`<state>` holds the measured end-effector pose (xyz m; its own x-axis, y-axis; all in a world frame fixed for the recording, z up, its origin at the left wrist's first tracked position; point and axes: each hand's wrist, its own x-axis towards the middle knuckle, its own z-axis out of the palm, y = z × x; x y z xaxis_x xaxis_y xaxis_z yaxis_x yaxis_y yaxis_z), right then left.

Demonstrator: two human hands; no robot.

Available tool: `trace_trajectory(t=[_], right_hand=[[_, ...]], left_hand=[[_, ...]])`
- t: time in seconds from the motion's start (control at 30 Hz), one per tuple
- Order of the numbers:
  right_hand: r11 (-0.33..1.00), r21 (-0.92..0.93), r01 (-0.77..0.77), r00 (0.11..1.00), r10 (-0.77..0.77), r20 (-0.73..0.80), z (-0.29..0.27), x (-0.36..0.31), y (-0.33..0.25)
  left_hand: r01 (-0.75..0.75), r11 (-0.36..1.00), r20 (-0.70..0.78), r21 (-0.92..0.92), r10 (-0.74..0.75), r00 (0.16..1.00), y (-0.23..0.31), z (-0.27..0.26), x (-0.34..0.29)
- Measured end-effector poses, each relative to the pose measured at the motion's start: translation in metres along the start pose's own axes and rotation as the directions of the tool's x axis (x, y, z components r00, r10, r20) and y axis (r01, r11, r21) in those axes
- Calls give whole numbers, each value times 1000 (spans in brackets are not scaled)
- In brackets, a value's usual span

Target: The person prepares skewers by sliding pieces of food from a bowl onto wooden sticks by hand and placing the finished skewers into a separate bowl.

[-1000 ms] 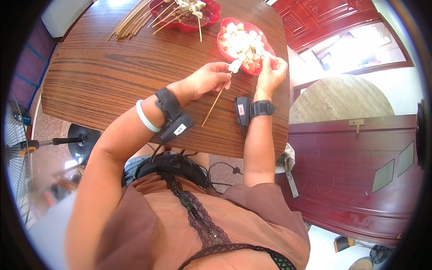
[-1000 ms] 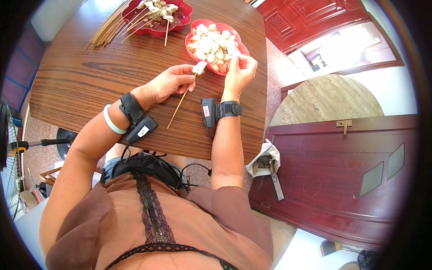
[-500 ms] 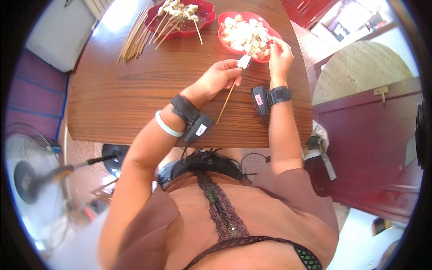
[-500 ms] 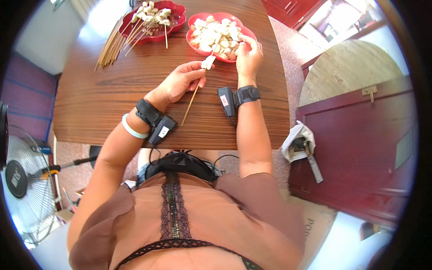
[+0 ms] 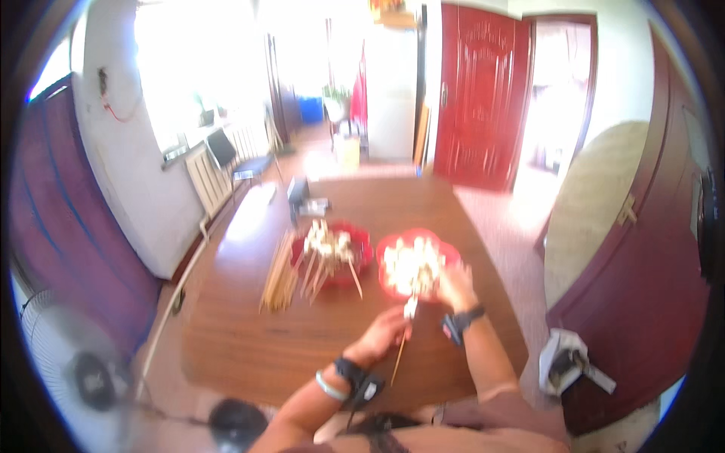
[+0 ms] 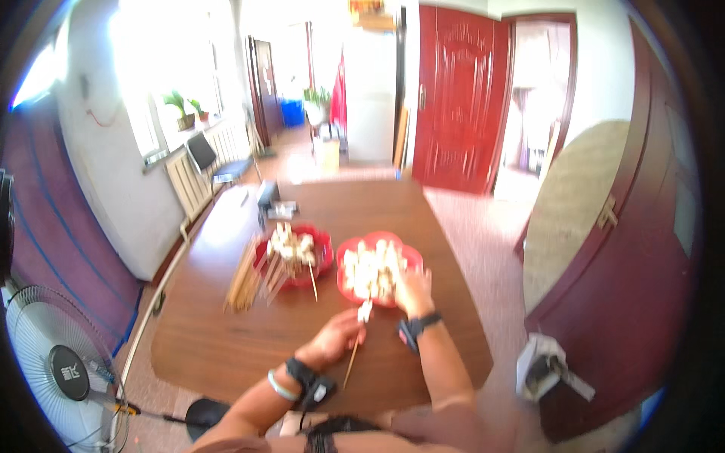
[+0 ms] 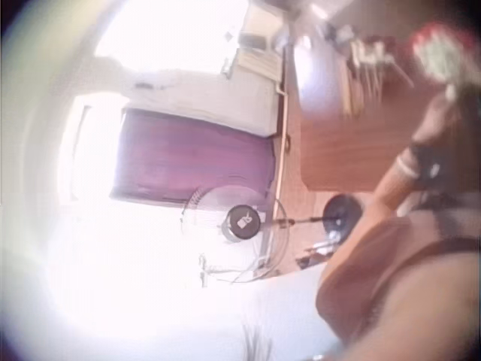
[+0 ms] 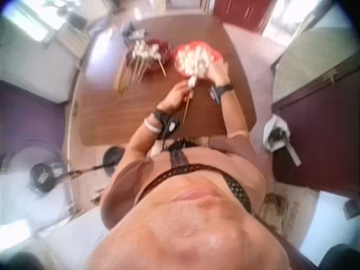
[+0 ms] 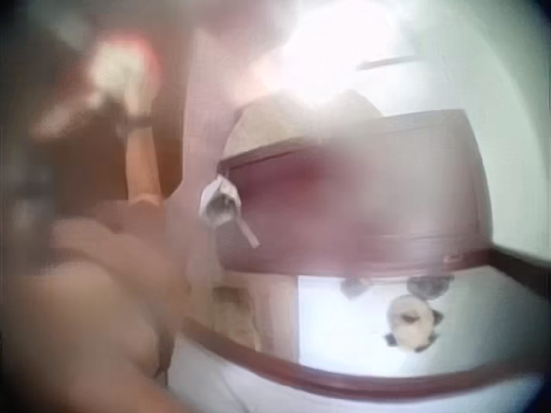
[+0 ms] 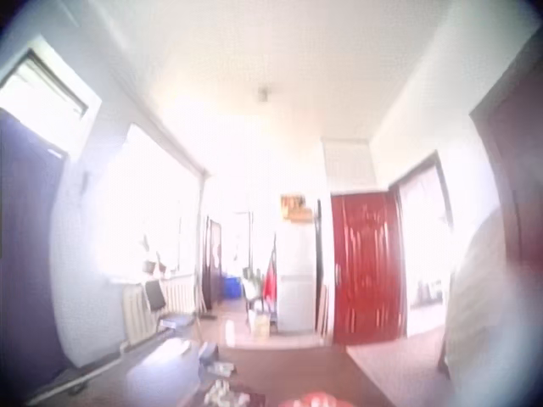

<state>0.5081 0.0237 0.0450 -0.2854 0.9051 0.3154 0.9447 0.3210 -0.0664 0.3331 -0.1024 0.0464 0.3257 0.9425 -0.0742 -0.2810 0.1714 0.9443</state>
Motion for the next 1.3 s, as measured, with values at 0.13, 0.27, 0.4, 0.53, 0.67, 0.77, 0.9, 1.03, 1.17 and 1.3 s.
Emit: trace_trajectory(t=[0.13,0.27,0.4,0.53,0.67,0.77,0.9,1.03,1.17,1.3], right_hand=[[999,-32,1,998,2,66,-3,10,-1],[996,-82,30,997,-24,74,-2,17,5],[974,198,-109,989,127,-80,-26,0,-3],[914,398,77,879,126,-460,9,-15,20],[171,976,-132,958,276,81,5,-19,17],[-46,986,-161,933,318,167,1,-10,6],[-262,961,-83,924,342,173,-10,2,0],[-447,893,-60,936,286,206,-10,2,-9],[-568,821,-56,918,294,266,-2,-43,-6],[-466,880,-88,945,240,221,16,-46,60]], left_hand=[[9,999,30,-35,-8,1000,-22,-15,10],[29,992,68,-123,-21,997,-19,-19,13],[18,990,43,-142,-12,999,-18,-18,16],[8,994,50,-112,-3,999,-23,-14,18],[-58,993,31,-98,61,998,-22,-12,20],[-22,984,-13,-175,21,1000,-12,-10,19],[-30,990,-7,-134,29,1000,-4,-18,24],[-14,990,-13,-139,12,1000,-1,-32,10],[-184,966,13,181,185,983,-24,-23,-20],[-91,986,87,-138,103,991,-36,2,-4]])
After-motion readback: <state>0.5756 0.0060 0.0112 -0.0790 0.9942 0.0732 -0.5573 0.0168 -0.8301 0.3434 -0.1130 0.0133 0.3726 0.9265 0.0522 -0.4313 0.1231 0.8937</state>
